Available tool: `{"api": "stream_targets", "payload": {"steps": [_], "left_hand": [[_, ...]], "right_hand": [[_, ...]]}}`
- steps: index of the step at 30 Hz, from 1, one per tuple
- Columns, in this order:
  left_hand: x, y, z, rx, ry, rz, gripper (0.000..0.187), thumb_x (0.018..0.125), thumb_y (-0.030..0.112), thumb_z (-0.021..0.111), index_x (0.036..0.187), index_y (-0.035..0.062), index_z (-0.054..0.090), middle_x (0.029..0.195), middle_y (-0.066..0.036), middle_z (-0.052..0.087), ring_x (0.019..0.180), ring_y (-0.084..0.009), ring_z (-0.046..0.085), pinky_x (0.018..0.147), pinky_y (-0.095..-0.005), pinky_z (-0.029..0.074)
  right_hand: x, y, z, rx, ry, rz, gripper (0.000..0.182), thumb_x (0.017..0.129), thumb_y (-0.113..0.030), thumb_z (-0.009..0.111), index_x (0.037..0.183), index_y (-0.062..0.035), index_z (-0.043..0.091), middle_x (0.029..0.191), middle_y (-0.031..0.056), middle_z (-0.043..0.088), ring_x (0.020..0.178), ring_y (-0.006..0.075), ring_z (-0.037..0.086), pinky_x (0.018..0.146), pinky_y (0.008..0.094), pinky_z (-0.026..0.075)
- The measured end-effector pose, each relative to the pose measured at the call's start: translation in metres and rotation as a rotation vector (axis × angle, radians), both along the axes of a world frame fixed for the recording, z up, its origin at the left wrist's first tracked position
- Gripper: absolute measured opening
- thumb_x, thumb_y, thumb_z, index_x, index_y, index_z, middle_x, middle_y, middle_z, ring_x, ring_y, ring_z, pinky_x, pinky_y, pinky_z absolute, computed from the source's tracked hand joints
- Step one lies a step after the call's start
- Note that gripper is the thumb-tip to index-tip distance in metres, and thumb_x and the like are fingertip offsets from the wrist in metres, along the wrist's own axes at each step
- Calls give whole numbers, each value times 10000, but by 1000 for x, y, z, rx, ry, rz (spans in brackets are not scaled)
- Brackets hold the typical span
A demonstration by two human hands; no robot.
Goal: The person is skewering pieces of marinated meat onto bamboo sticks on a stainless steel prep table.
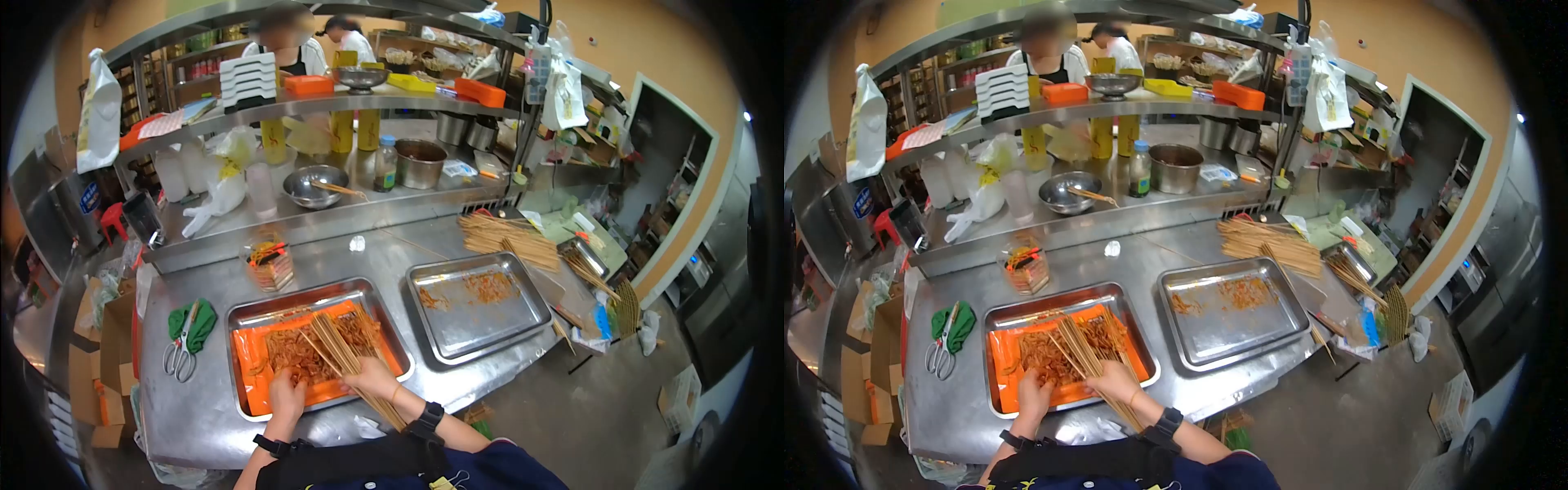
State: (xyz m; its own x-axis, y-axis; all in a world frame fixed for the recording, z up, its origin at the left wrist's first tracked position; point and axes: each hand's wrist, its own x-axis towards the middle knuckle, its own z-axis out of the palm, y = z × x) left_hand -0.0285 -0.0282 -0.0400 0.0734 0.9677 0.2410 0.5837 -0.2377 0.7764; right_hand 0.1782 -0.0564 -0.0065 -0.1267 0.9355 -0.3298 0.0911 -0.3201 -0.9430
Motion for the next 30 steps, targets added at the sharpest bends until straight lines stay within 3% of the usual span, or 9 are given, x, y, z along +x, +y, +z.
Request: {"api": "stream_targets", "payload": {"steps": [1, 5, 8, 11, 16, 20, 24, 30], "left_hand": [[-1, -2, 4, 65, 81, -19, 102, 699, 47, 606, 756, -11, 544, 725, -166, 560, 664, -288, 578, 585, -379, 446], [-6, 0, 5, -109, -26, -3, 141, 713, 35, 595, 841, -19, 580, 727, -152, 589, 632, -243, 576, 577, -330, 443], [-9, 6, -8, -117, -389, 4, 146, 727, 19, 588, 867, -20, 571, 724, -102, 608, 620, -168, 561, 572, -284, 436], [-11, 8, -19, -112, -559, -7, 161, 739, -3, 575, 898, -22, 568, 742, -61, 617, 642, -112, 546, 576, -255, 434], [-14, 7, -23, -58, -405, 28, 187, 717, 111, 620, 724, -16, 483, 599, -150, 503, 547, -282, 509, 514, -379, 398], [-21, 2, -6, -98, -351, 16, 188, 713, 115, 629, 719, -15, 493, 638, -169, 531, 585, -316, 534, 540, -390, 413], [-30, 1, -1, -90, -242, 5, 186, 686, 94, 620, 693, -21, 474, 666, -181, 527, 632, -328, 533, 565, -387, 415], [-39, -12, 3, -178, -437, 18, 149, 726, 73, 600, 826, -31, 564, 654, -122, 544, 585, -216, 530, 542, -322, 412]], "right_hand": [[0, -1, 2, -12, 28, -17, 212, 801, -39, 558, 974, 82, 538, 873, 151, 639, 750, 185, 652, 622, 261, 546], [-6, 0, 9, -42, 67, -62, 202, 797, -40, 562, 962, 74, 536, 881, 153, 636, 751, 187, 652, 624, 264, 548], [-8, 2, 13, -58, 2, -40, 213, 792, -43, 570, 974, 63, 533, 886, 150, 636, 763, 186, 652, 620, 263, 549], [-10, 2, 13, -89, 18, -53, 223, 804, -54, 558, 993, 63, 533, 887, 150, 634, 768, 188, 652, 625, 259, 547], [-16, 1, 24, -116, 63, -123, 225, 814, -60, 567, 997, 68, 544, 862, 153, 636, 732, 191, 643, 635, 266, 548], [-22, 2, 18, -123, 67, -155, 216, 823, -74, 573, 986, 66, 550, 851, 144, 633, 715, 183, 639, 632, 271, 548], [-28, -1, 20, -131, 50, -153, 210, 826, -77, 571, 977, 67, 550, 864, 140, 631, 719, 178, 637, 637, 273, 548], [-28, -5, 15, -150, 113, -103, 207, 825, -75, 582, 973, 66, 549, 854, 134, 628, 720, 177, 636, 637, 268, 547]]}}
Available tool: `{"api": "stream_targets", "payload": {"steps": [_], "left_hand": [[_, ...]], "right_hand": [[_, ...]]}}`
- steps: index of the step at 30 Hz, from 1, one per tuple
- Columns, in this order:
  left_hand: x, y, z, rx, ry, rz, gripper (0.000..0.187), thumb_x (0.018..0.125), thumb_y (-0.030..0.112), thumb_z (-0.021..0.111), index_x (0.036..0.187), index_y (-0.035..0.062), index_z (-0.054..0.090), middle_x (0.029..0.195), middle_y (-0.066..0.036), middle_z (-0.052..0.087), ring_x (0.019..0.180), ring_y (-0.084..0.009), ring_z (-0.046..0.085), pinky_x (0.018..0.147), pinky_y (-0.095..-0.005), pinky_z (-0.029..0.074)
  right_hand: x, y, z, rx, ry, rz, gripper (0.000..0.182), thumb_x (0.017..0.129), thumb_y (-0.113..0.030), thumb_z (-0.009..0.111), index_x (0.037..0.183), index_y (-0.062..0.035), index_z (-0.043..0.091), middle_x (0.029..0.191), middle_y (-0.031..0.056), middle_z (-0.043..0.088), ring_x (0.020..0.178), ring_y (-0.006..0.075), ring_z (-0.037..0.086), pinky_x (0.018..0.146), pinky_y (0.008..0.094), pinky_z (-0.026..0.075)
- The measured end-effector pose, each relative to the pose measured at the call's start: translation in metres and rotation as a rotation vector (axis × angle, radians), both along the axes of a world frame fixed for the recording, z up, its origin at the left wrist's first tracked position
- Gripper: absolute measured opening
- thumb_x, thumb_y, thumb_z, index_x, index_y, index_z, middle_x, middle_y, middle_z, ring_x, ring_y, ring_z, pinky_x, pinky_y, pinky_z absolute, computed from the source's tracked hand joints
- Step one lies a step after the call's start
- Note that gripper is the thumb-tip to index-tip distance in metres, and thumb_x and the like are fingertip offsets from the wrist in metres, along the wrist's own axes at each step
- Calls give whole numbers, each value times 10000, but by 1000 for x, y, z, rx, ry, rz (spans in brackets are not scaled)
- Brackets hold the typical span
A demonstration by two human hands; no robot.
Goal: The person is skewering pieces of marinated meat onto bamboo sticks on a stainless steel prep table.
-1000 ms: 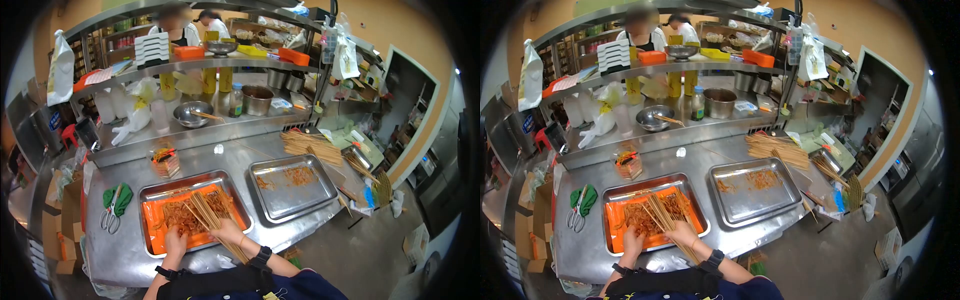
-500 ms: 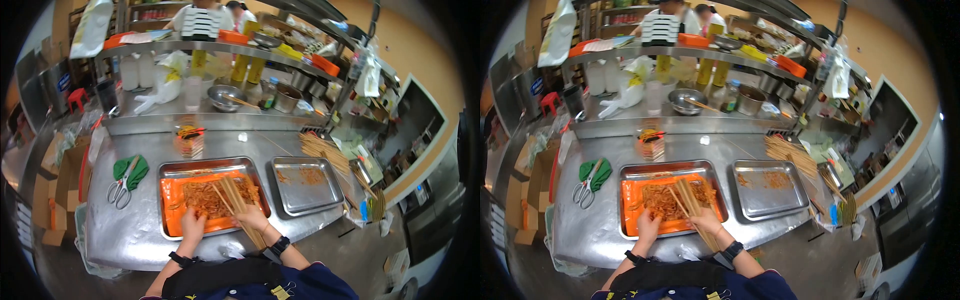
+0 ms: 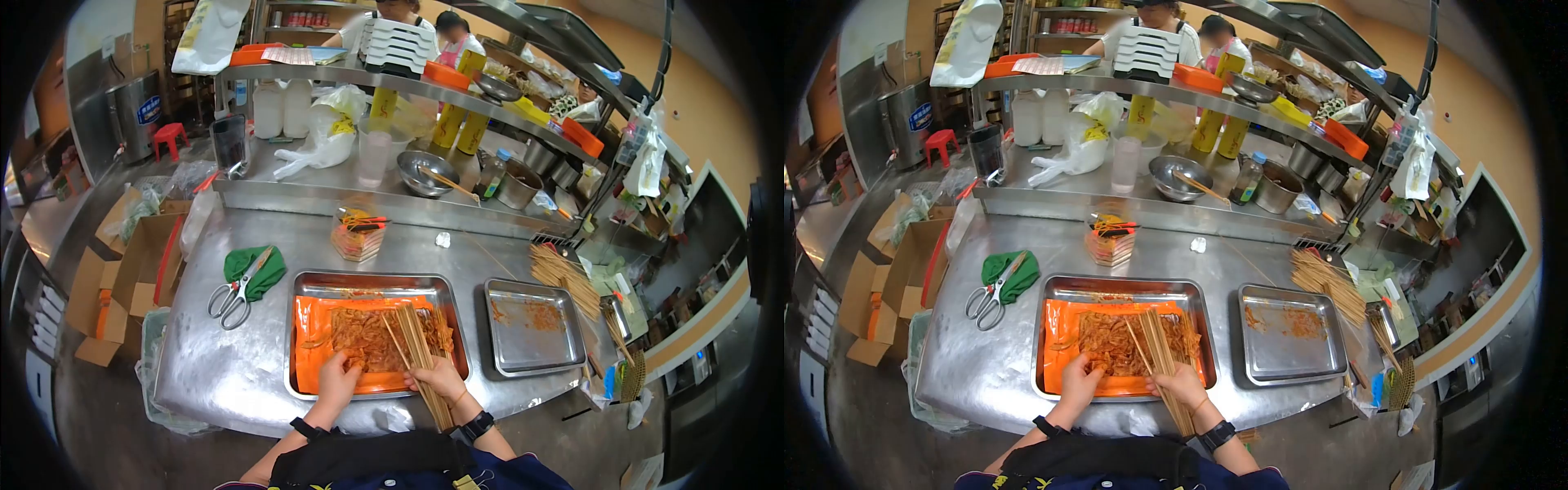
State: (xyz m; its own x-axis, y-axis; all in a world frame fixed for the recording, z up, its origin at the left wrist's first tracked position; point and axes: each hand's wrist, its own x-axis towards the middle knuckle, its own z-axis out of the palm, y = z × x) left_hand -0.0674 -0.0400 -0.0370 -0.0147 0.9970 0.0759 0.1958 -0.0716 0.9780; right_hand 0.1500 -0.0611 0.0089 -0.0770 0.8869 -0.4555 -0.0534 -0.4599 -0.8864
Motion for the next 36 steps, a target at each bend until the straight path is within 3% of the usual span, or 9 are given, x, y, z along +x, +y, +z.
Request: {"api": "stream_targets", "payload": {"steps": [3, 10, 13, 14, 18, 22, 31, 36], "left_hand": [[1, -4, 10, -42, -46, 6, 182, 755, 62, 587, 915, -24, 591, 669, -82, 572, 582, -134, 525, 537, -273, 411], [7, -1, -10, -11, -172, 49, 199, 758, 9, 536, 951, -16, 578, 698, -65, 576, 599, -108, 516, 564, -258, 426], [8, 2, -20, 50, -117, 31, 182, 754, -1, 523, 931, -16, 566, 692, -71, 563, 593, -122, 515, 557, -266, 420], [6, 3, -22, 106, 23, 37, 152, 750, -4, 516, 894, -19, 558, 674, -79, 551, 582, -141, 516, 548, -279, 415], [8, 2, -18, -5, 53, 49, 98, 742, 15, 538, 831, -23, 554, 634, -95, 541, 557, -173, 519, 523, -303, 408], [13, 0, -6, 94, 242, 76, 104, 722, 34, 568, 803, -29, 553, 634, -140, 547, 560, -236, 540, 523, -334, 414], [21, -7, 19, 186, 346, 144, 136, 685, 36, 576, 798, -20, 525, 623, -165, 532, 571, -302, 528, 542, -378, 423], [10, 0, -3, 107, 386, 66, 123, 678, 34, 563, 774, -30, 520, 618, -178, 518, 561, -322, 508, 538, -376, 415]], "right_hand": [[0, 1, 3, 5, 0, 42, 206, 823, -73, 589, 972, 63, 546, 849, 127, 625, 722, 174, 634, 631, 267, 546], [7, 3, -6, 17, 47, 92, 189, 831, -60, 579, 974, 58, 542, 852, 123, 619, 731, 174, 630, 627, 262, 542], [10, 3, -10, 32, 78, 110, 212, 824, -61, 537, 986, 75, 532, 860, 142, 624, 737, 176, 636, 620, 263, 538], [10, 3, -11, 39, 87, 116, 211, 823, -56, 532, 983, 82, 528, 860, 143, 623, 739, 175, 636, 619, 260, 538], [14, 5, -9, 66, 90, 148, 203, 820, -50, 529, 972, 85, 532, 865, 142, 624, 745, 177, 639, 613, 260, 539], [14, 5, -10, 73, 91, 156, 190, 818, -49, 531, 958, 80, 540, 848, 130, 626, 746, 174, 639, 615, 262, 542], [16, 4, -4, 67, 114, 165, 186, 820, -48, 539, 960, 74, 545, 846, 126, 626, 741, 169, 637, 621, 265, 543], [17, 4, 4, 12, 152, 177, 197, 834, -48, 541, 992, 70, 539, 862, 125, 625, 755, 172, 636, 634, 261, 544]]}}
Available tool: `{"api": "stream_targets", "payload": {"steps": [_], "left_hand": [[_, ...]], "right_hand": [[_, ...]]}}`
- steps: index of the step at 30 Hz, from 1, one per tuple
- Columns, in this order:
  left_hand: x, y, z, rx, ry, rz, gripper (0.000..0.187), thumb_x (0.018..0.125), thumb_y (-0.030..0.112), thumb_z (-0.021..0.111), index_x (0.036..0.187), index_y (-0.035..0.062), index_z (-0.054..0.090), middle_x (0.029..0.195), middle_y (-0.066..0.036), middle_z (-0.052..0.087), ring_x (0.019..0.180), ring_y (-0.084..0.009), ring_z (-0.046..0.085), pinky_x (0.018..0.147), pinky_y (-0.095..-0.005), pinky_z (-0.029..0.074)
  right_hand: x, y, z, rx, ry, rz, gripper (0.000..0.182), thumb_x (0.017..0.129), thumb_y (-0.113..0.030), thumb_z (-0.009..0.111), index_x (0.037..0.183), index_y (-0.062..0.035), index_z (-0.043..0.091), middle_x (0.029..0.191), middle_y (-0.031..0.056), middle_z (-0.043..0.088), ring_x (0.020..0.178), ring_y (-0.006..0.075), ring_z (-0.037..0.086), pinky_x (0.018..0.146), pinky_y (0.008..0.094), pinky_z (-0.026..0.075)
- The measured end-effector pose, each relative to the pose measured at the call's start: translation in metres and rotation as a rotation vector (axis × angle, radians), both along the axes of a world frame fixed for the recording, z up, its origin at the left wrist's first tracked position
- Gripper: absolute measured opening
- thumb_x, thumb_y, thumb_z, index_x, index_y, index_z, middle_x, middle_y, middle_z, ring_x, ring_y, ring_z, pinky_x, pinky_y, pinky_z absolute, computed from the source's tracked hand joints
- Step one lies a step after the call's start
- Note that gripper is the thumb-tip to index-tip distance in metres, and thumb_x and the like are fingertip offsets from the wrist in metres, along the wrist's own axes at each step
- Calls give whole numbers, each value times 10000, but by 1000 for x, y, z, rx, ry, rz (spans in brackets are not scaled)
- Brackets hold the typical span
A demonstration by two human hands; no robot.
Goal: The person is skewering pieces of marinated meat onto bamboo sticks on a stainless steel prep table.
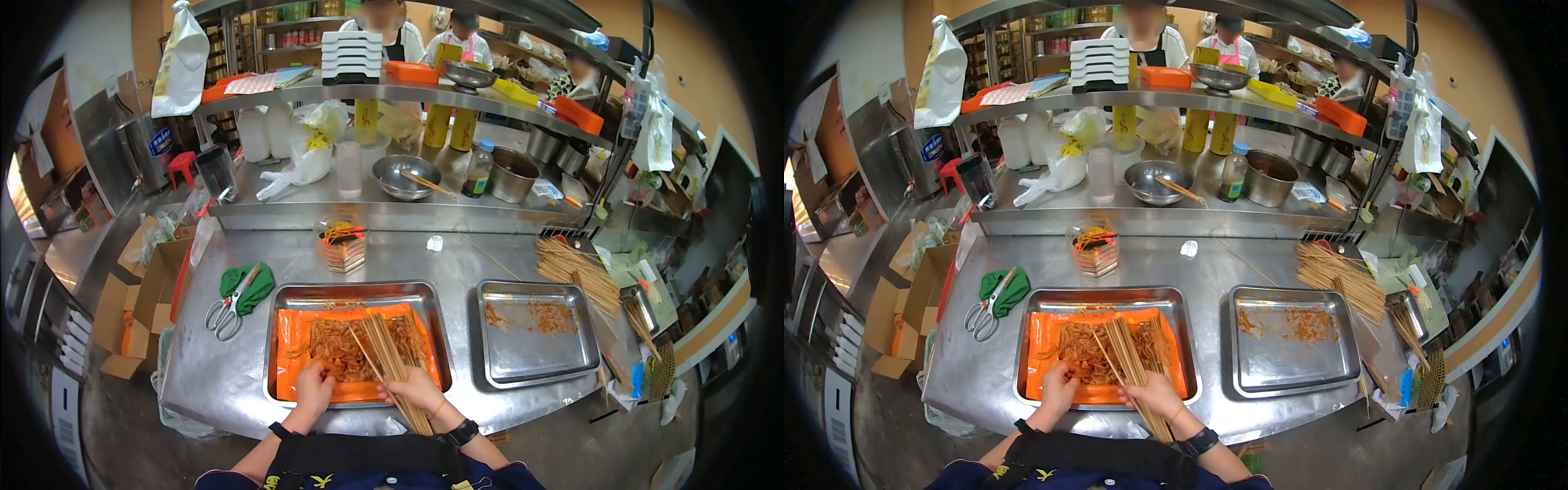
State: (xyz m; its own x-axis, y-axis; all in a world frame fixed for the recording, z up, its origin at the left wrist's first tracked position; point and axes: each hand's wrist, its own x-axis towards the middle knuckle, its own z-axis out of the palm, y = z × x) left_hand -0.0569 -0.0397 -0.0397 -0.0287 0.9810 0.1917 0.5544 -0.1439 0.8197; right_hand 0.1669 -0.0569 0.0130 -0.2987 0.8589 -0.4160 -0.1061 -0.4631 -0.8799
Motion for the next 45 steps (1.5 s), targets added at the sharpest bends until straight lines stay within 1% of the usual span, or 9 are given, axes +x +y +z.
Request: {"api": "stream_targets", "payload": {"steps": [1, 2, 8, 12, 16, 22, 28, 37, 45], "left_hand": [[-1, 0, -3, -40, -10, -18, 121, 677, 34, 559, 770, -32, 519, 617, -181, 514, 559, -326, 505, 536, -376, 413], [-2, 1, -6, -42, -7, -15, 91, 710, 23, 546, 786, -26, 545, 628, -151, 543, 557, -255, 533, 529, -339, 415], [5, 12, 14, -43, -517, 9, 146, 795, -19, 502, 916, -25, 584, 789, -34, 625, 675, -73, 559, 578, -233, 447], [1, 35, 20, -123, -796, -9, 170, 824, -9, 486, 961, -35, 585, 865, -45, 633, 750, -89, 588, 649, -224, 472], [5, 45, 32, -311, -974, 38, 160, 866, 67, 496, 967, -8, 595, 841, -51, 642, 661, -119, 601, 582, -220, 477], [15, 50, 28, -431, -1047, 51, 128, 903, 116, 462, 954, 33, 545, 768, -57, 638, 556, -119, 569, 465, -215, 418], [16, 47, 27, -542, -1190, 17, 125, 898, 107, 476, 968, 19, 530, 848, -91, 640, 645, -137, 589, 525, -230, 439], [20, 39, 32, -534, -1156, 4, 126, 831, 4, 532, 954, -12, 552, 909, -106, 622, 726, -153, 595, 586, -243, 463], [16, 45, 22, -515, -1114, 126, 60, 845, 57, 539, 901, 53, 561, 796, -51, 613, 593, -94, 543, 484, -198, 416]], "right_hand": [[1, 0, -1, -13, 3, -2, 200, 836, -47, 542, 998, 70, 538, 867, 125, 625, 760, 174, 636, 637, 260, 544], [3, 0, -3, -25, 8, 3, 207, 839, -51, 546, 1008, 67, 535, 880, 125, 625, 772, 176, 635, 647, 260, 544], [4, 3, 3, -56, -7, -16, 193, 856, -58, 555, 1005, 62, 531, 882, 135, 626, 763, 171, 632, 643, 256, 542], [4, 2, 2, -51, -7, -21, 189, 858, -57, 551, 1003, 62, 532, 880, 132, 627, 761, 168, 631, 646, 256, 542], [6, 2, -3, -35, 14, -15, 210, 850, -64, 556, 1017, 63, 538, 883, 119, 626, 758, 160, 631, 642, 250, 541], [18, -3, -7, -25, 43, -38, 214, 849, -65, 553, 1019, 65, 535, 885, 116, 626, 751, 159, 632, 632, 247, 541], [24, -5, -7, -31, 46, -83, 211, 851, -59, 547, 1018, 68, 528, 882, 126, 626, 753, 164, 635, 635, 251, 545], [19, -3, -5, -59, 7, -70, 166, 855, -46, 550, 986, 55, 540, 869, 124, 630, 756, 165, 629, 646, 254, 537], [10, -2, -1, -78, 23, -42, 187, 835, -38, 558, 989, 66, 538, 882, 127, 626, 757, 160, 630, 625, 247, 537]]}}
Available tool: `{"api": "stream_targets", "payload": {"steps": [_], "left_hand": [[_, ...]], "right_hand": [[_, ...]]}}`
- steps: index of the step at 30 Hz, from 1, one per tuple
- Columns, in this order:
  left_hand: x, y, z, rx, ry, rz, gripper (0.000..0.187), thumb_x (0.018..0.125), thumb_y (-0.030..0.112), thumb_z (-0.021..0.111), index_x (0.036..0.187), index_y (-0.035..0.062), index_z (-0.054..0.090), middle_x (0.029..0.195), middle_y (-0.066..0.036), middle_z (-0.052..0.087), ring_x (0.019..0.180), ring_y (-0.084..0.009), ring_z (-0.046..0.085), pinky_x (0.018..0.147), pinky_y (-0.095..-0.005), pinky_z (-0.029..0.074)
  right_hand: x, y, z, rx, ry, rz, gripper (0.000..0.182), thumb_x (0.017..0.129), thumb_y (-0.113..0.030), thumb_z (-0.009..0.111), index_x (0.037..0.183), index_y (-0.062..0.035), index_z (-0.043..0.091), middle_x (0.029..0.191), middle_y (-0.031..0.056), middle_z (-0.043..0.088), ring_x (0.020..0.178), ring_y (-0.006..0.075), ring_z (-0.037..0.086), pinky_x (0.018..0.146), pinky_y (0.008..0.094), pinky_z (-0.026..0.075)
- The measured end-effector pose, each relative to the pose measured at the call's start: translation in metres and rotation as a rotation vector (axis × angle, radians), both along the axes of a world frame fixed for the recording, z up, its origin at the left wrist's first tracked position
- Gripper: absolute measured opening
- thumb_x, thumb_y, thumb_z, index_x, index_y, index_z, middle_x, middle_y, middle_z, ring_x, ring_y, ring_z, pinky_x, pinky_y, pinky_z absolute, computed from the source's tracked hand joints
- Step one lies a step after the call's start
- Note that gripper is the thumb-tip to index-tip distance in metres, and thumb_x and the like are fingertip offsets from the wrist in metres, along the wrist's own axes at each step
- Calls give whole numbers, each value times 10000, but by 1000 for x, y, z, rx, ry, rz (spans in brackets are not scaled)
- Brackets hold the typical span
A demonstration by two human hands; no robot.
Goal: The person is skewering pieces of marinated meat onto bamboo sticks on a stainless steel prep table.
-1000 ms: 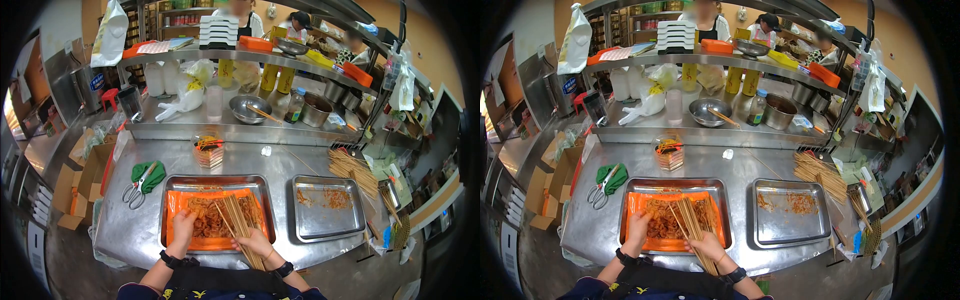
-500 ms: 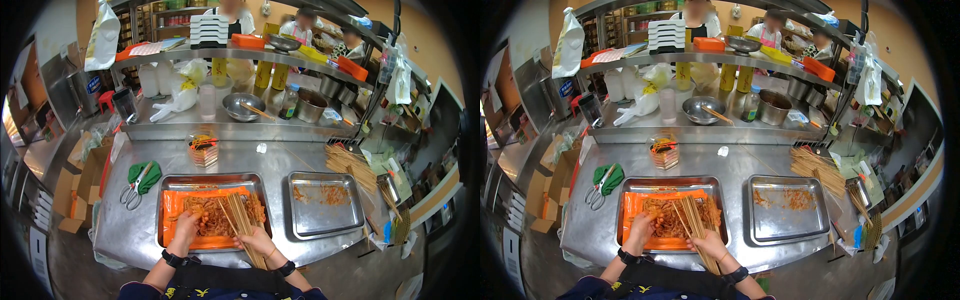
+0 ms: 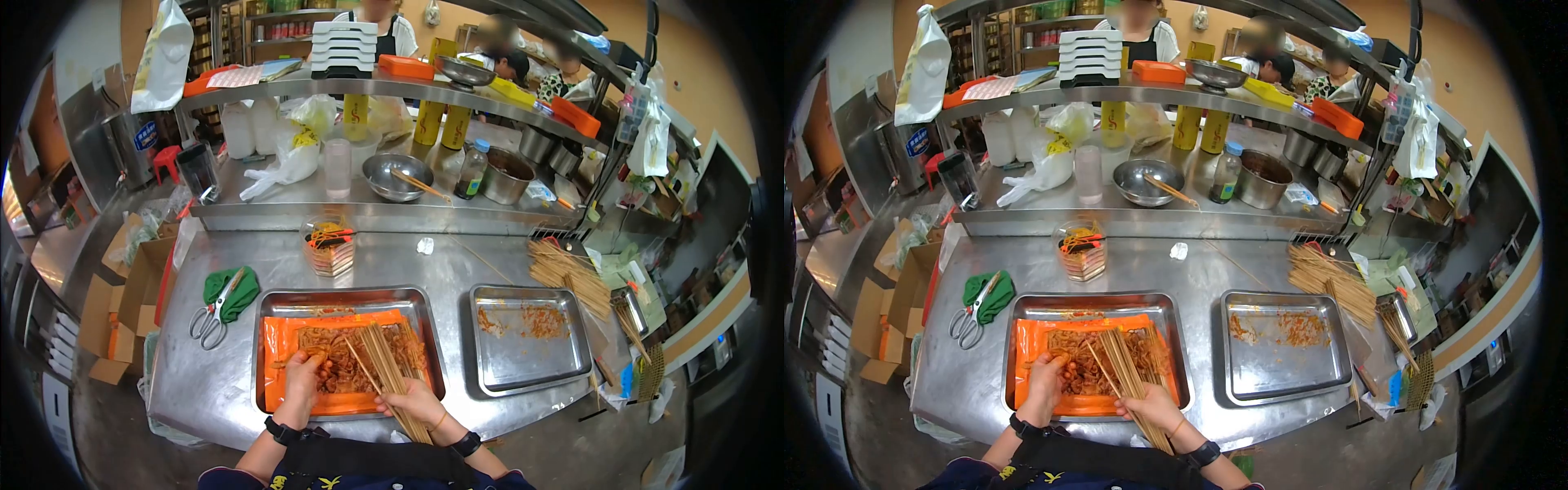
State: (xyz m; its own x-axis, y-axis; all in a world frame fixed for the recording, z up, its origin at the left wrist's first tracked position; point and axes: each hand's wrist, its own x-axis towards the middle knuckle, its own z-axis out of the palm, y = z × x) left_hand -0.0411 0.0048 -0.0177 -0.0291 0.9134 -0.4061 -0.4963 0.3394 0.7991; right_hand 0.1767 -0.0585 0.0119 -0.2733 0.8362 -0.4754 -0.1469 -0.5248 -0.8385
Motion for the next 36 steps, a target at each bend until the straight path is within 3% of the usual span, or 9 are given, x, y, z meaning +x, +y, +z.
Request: {"api": "stream_targets", "payload": {"steps": [7, 13, 22, 28, 31, 36], "left_hand": [[2, 2, -6, 33, -59, 59, 63, 846, 58, 539, 905, 50, 561, 815, -35, 612, 621, -97, 553, 515, -208, 433], [7, 1, -1, 155, -44, 97, 116, 844, 45, 534, 955, 28, 563, 906, -41, 614, 782, -123, 577, 698, -251, 467], [4, 3, -16, 136, -2, 98, 134, 866, 34, 499, 991, 35, 546, 933, -44, 609, 834, -135, 577, 737, -264, 468], [-9, 7, -37, 81, 108, 35, 122, 861, 54, 525, 977, 36, 558, 897, -51, 615, 790, -131, 583, 675, -259, 475], [5, 6, -3, 121, 86, 49, 97, 851, 73, 548, 936, 36, 578, 832, -40, 617, 705, -116, 579, 596, -240, 466], [4, 13, 12, -12, 188, 13, 98, 845, 110, 563, 895, 32, 596, 764, -23, 614, 591, -103, 556, 498, -223, 439]], "right_hand": [[1, 1, 0, 0, -3, 24, 192, 840, -48, 558, 996, 62, 535, 893, 130, 628, 770, 166, 632, 641, 254, 540], [2, 0, -1, 14, 0, 27, 199, 841, -51, 555, 1002, 63, 528, 886, 129, 630, 770, 169, 632, 640, 258, 544], [2, 0, -4, 24, 42, 12, 205, 824, -41, 566, 999, 59, 530, 870, 126, 629, 756, 157, 633, 631, 249, 543], [3, 0, -5, 68, 14, 28, 202, 813, -33, 571, 985, 67, 533, 866, 125, 628, 749, 153, 632, 627, 241, 539], [4, 0, -6, 97, -10, 37, 201, 833, -45, 565, 993, 72, 530, 869, 130, 627, 751, 165, 635, 626, 249, 541], [3, -1, 1, 105, 15, 8, 170, 817, -30, 558, 962, 57, 537, 834, 117, 623, 708, 159, 625, 590, 255, 525]]}}
